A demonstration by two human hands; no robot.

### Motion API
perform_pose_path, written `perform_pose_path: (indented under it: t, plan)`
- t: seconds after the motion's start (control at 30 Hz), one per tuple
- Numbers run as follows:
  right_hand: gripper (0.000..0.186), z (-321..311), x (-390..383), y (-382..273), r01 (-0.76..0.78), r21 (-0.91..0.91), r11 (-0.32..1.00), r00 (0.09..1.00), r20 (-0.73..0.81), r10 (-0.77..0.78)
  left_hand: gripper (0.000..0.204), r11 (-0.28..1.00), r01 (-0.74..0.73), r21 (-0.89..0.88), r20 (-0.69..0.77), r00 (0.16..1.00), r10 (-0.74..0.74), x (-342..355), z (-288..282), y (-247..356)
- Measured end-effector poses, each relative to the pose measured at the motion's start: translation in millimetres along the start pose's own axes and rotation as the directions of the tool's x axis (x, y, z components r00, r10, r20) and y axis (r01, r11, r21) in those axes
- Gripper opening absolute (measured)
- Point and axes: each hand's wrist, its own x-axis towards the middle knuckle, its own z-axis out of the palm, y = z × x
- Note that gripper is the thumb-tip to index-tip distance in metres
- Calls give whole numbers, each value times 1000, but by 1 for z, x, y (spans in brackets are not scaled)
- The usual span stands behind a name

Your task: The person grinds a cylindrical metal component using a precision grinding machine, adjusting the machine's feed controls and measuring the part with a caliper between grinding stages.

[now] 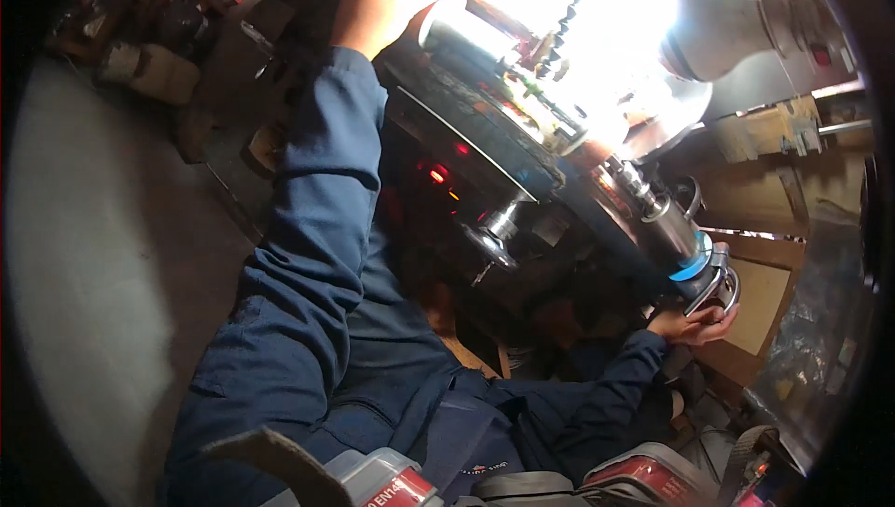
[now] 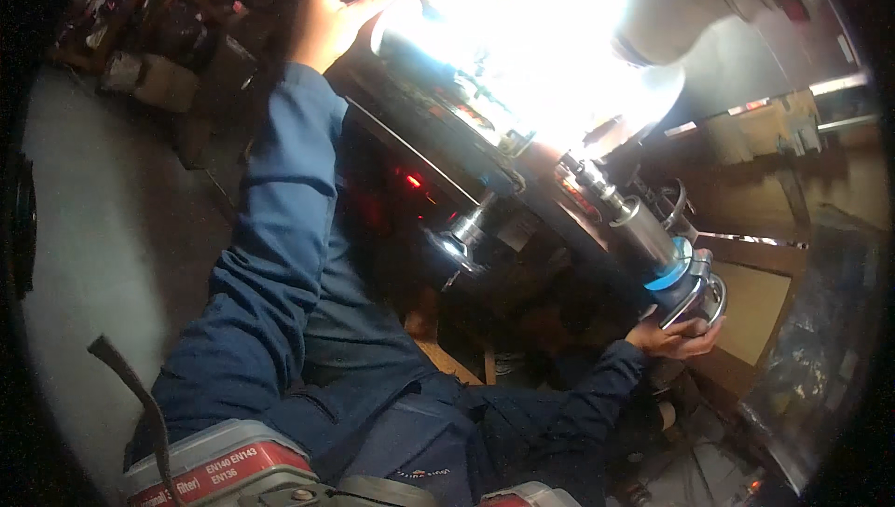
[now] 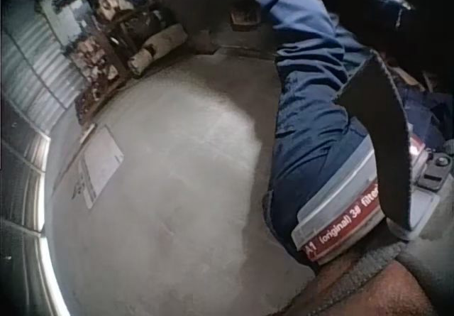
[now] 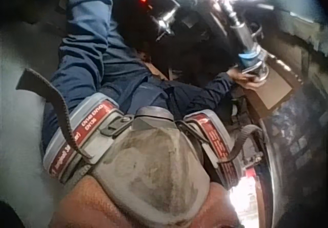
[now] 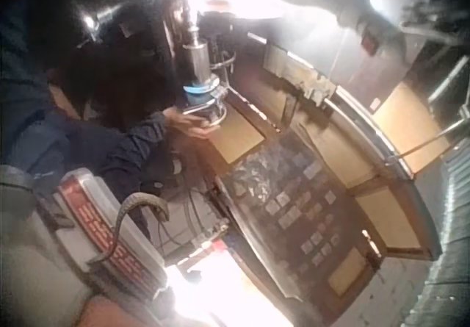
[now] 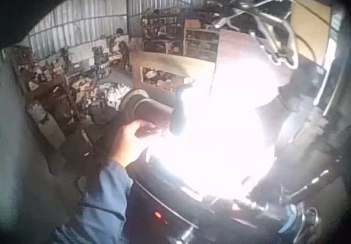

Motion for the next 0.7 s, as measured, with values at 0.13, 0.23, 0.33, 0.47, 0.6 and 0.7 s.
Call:
perform_pose_path:
  t: [0.13, 0.23, 0.33, 0.47, 0.6, 0.7]
  plan:
    - [46, 0, -5, 17, 369, -145, 918, 925, -38, -378, 28, 995, 25, -100, 43, 999, -20, 2, 4, -15]
    - [42, -7, 8, 0, 60, -15, 998, 992, 112, -58, 31, 985, 46, -166, 3, 999, -46, 3, 8, -14]
    - [40, -13, 36, -27, 9, -35, 999, 949, 315, 2, 30, 992, 50, -116, -14, 999, -52, 3, 8, -15]
    - [32, -14, 68, -15, 24, -120, 992, 834, 549, 46, 29, 959, 103, -265, 28, 995, -99, 4, 11, -18]
    - [29, -6, 88, -22, -34, -190, 981, 702, 694, 159, 27, 962, 99, -255, 57, 995, -87, 5, 8, -18]
    - [30, -1, 101, -12, -121, -206, 971, 625, 744, 236, 25, 954, 132, -270, 79, 990, -115, 4, 14, -11]
